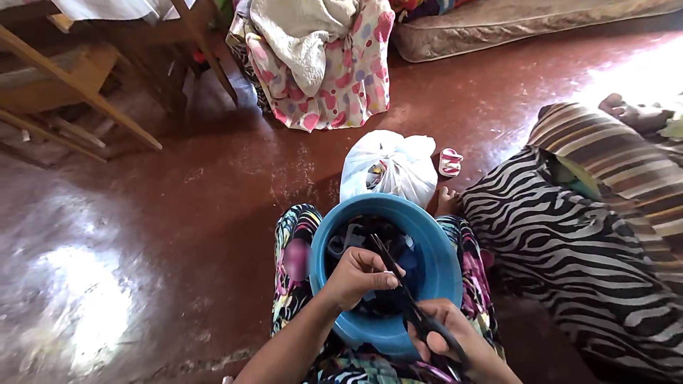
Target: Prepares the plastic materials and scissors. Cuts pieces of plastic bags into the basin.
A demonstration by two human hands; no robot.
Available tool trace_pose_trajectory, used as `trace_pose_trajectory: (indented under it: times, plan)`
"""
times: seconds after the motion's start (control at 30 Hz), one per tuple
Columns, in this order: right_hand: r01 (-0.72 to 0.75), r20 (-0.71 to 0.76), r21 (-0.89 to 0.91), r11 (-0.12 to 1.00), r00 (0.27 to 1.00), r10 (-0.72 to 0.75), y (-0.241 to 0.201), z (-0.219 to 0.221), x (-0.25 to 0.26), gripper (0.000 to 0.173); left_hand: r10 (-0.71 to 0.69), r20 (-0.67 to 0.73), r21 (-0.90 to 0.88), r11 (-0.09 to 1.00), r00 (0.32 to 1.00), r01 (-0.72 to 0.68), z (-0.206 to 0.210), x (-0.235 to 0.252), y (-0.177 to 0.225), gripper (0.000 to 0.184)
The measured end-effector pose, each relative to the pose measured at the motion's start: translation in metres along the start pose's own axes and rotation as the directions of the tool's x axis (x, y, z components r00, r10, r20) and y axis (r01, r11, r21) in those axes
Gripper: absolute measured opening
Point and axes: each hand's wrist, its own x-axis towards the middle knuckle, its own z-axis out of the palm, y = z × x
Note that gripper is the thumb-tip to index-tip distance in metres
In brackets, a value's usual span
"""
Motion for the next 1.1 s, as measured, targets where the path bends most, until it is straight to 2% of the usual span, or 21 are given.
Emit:
trace_pose_trajectory:
  times: [0.1,0.17,0.23,0.3,0.4,0.53,0.57,0.63,0.7,0.77,0.8,0.9,1.0,1.03,1.1]
  plan:
    - [-0.013,-0.069,0.004,1.000,0.998,0.013,-0.002,0.000,-0.001,0.035,-0.051,-0.040,0.108,0.993,0.998,0.055,0.000,0.000,0.007,0.006]
    - [0.040,-0.113,-0.020,0.999,0.993,-0.042,-0.005,-0.002,-0.001,0.034,-0.109,-0.106,0.354,0.925,0.988,0.140,0.001,0.003,0.019,0.005]
    - [0.111,-0.136,-0.012,0.994,0.984,-0.111,-0.007,-0.008,-0.002,0.032,-0.175,-0.147,0.648,0.726,0.973,0.229,0.000,0.007,0.032,0.021]
    - [0.149,-0.175,0.000,0.989,0.974,-0.147,-0.008,-0.014,-0.004,0.032,-0.188,-0.141,0.828,0.515,0.972,0.220,-0.003,0.013,0.039,0.037]
    - [0.198,-0.217,-0.013,0.980,0.956,-0.196,-0.008,-0.021,-0.007,0.033,-0.207,-0.127,0.926,0.327,0.970,0.191,-0.007,0.028,0.047,0.037]
    - [0.219,-0.236,-0.034,0.975,0.946,-0.220,-0.008,-0.025,-0.009,0.033,-0.362,-0.148,0.974,0.110,0.920,0.200,-0.009,0.067,0.050,0.032]
    - [0.220,-0.235,-0.033,0.975,0.947,-0.221,-0.008,-0.026,-0.010,0.033,-0.420,-0.158,0.980,0.044,0.894,0.194,-0.010,0.078,0.047,0.033]
    - [0.232,-0.214,-0.040,0.972,0.948,-0.235,-0.007,-0.027,-0.011,0.033,-0.564,-0.209,0.978,-0.115,0.799,0.175,-0.010,0.097,0.039,0.039]
    - [0.230,-0.204,-0.053,0.972,0.950,-0.236,-0.006,-0.026,-0.013,0.033,-0.704,-0.281,0.956,-0.265,0.653,0.126,-0.010,0.105,0.027,0.044]
    - [0.217,-0.209,-0.069,0.974,0.951,-0.227,-0.007,-0.025,-0.016,0.033,-0.803,-0.343,0.932,-0.356,0.487,0.068,-0.007,0.103,0.013,0.047]
    - [0.214,-0.207,-0.079,0.974,0.952,-0.226,-0.007,-0.025,-0.017,0.033,-0.829,-0.341,0.931,-0.364,0.444,0.036,-0.006,0.100,0.007,0.045]
    - [0.224,-0.211,-0.082,0.971,0.948,-0.237,-0.005,-0.028,-0.020,0.033,-0.874,-0.240,0.959,-0.281,0.424,-0.037,-0.002,0.089,0.007,0.033]
    - [0.229,-0.224,-0.088,0.970,0.944,-0.243,-0.006,-0.032,-0.022,0.032,-0.906,-0.154,0.984,-0.178,0.395,-0.024,0.008,0.085,0.028,0.043]
    - [0.233,-0.226,-0.087,0.969,0.942,-0.247,-0.007,-0.033,-0.022,0.032,-0.905,-0.136,0.988,-0.154,0.403,-0.012,0.011,0.083,0.034,0.048]
    - [0.244,-0.225,-0.100,0.965,0.939,-0.260,-0.008,-0.034,-0.021,0.033,-0.877,-0.114,0.992,-0.129,0.467,-0.001,0.015,0.082,0.039,0.048]
